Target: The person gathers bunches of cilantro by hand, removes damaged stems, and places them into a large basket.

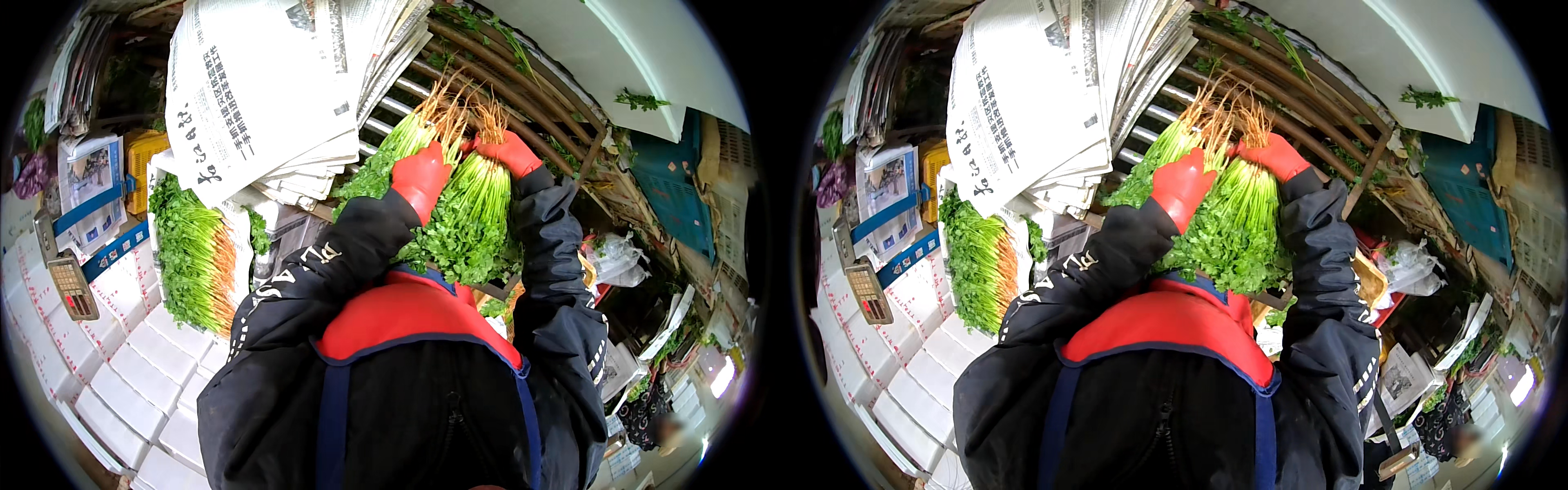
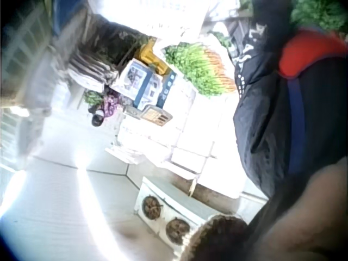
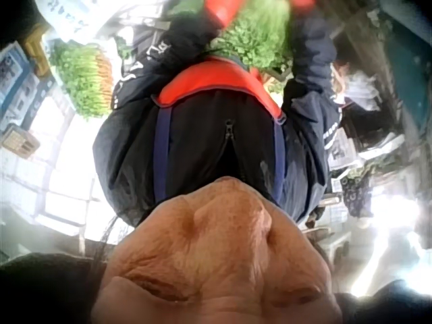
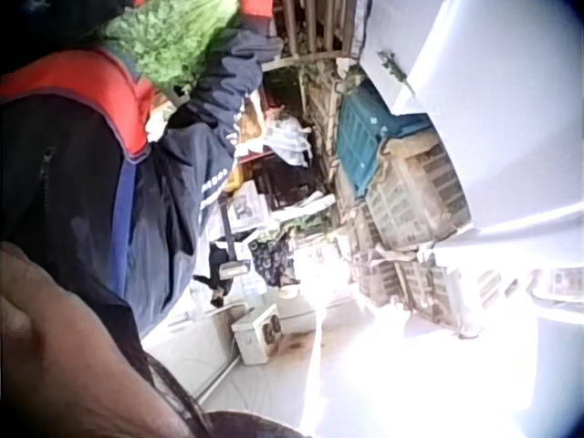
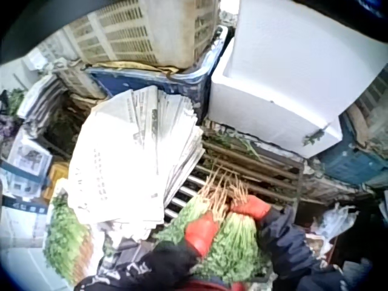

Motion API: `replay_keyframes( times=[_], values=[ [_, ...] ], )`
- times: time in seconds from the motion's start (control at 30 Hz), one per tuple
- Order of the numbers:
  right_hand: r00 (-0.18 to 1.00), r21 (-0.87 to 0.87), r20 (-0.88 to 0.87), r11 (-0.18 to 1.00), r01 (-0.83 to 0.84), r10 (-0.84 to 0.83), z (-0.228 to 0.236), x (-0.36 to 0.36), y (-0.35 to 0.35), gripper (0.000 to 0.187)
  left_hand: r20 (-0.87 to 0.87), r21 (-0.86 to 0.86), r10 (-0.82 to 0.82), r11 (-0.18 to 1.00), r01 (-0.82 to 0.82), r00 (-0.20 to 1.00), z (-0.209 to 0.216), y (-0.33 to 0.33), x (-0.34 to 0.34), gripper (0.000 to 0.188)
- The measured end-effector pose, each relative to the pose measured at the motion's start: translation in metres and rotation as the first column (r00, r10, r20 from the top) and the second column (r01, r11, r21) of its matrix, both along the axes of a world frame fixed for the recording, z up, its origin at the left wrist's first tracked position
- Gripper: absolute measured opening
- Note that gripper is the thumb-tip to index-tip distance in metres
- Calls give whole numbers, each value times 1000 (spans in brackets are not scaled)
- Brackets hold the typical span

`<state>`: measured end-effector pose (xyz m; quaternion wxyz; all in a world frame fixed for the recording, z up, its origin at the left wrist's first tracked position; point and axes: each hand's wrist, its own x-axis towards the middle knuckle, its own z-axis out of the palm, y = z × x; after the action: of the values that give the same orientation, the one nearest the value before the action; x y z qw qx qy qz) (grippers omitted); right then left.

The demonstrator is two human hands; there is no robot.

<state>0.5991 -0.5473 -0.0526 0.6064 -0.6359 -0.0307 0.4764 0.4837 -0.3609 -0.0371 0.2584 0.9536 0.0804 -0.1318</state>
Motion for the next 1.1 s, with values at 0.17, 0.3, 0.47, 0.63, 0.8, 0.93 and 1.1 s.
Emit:
replay_keyframes(
  times=[0.17,0.3,0.47,0.63,0.8,0.93,1.1],
  values=[
    [999,-115,11,992,42,-41,6,-10,-5,33,49,-40,82,996,-80,995,-5,-2,-1,31],
    [952,-86,298,991,102,-72,-14,-17,2,30,132,-52,86,995,-79,988,-8,-8,-7,34],
    [945,-308,328,945,115,-8,-41,0,29,38,192,-13,-4,1000,7,981,-13,-8,-10,19],
    [866,-639,392,769,12,312,-42,18,52,52,208,-103,12,995,9,978,-14,2,-11,11],
    [847,-745,444,645,169,292,-22,3,37,46,87,-153,159,978,-144,983,-12,5,-8,18],
    [900,-331,431,914,233,-73,18,-24,12,27,39,-143,177,975,-170,983,-12,6,-5,19],
    [966,-285,242,944,164,-95,45,-36,-8,16,58,-198,188,965,-173,980,-15,6,-6,24]
  ],
)
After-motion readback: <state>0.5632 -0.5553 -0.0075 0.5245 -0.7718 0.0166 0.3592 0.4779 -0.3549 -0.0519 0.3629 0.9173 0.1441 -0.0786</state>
